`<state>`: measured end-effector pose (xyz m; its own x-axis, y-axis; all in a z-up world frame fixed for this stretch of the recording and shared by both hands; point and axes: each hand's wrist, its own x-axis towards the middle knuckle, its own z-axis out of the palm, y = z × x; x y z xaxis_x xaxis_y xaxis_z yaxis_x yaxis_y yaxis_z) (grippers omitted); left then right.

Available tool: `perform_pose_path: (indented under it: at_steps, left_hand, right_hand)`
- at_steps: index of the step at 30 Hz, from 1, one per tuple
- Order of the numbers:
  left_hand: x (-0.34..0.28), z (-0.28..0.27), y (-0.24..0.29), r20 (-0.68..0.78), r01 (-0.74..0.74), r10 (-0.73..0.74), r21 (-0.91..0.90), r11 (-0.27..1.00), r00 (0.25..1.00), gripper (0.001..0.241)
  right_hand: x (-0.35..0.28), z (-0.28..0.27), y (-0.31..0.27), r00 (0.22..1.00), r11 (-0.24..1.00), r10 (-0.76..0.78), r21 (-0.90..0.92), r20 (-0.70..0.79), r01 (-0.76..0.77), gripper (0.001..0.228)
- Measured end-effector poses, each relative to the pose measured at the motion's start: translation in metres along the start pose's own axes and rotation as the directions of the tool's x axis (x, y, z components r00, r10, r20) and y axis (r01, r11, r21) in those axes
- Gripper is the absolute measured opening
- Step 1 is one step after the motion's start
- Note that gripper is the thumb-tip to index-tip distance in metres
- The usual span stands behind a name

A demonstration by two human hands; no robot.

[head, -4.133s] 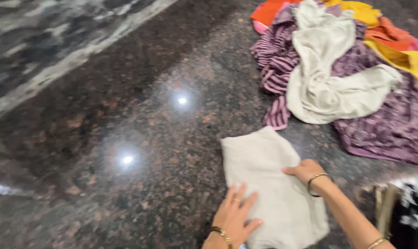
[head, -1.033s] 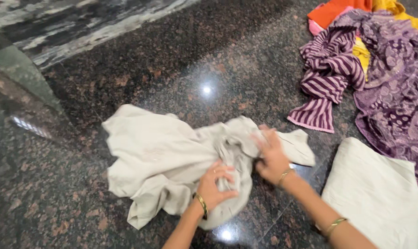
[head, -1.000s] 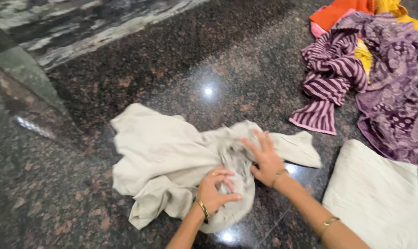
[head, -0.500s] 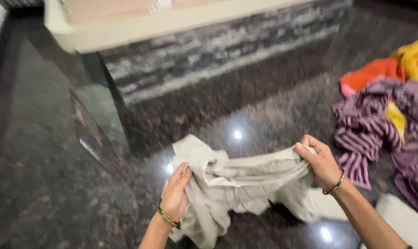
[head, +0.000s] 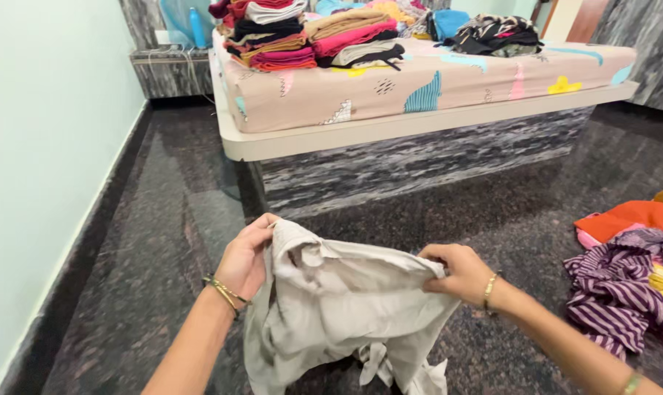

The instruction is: The person folds a dark blue garment and a light-colored garment on a polished floor, smoothing and aligning the fabric by hand. The folded items are placed into a growing stack of clothes.

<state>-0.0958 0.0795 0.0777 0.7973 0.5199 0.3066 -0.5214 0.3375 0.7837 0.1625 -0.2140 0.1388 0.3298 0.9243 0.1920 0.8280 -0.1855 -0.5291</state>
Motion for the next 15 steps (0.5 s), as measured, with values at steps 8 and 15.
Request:
perform_pose_path:
  at_steps: [8, 15]
  left_hand:
    - [-0.038, 0.040, -0.082, -0.210, 0.057, 0.276, 0.879, 0.474, 0.938, 0.019]
    - [-0.065, 0.103, -0.098, -0.050, 0.388, -0.445, -0.411, 0.825, 0.894, 0.056]
  right_hand:
    - [0.020, 0.038, -0.052, 0.889, 0.686, 0.326, 0.567, 0.321, -0.456, 0.026]
    - [0.014, 0.069, -0.062, 0.980, 0.880, -0.049, 0.473, 0.192, -0.049, 0.028]
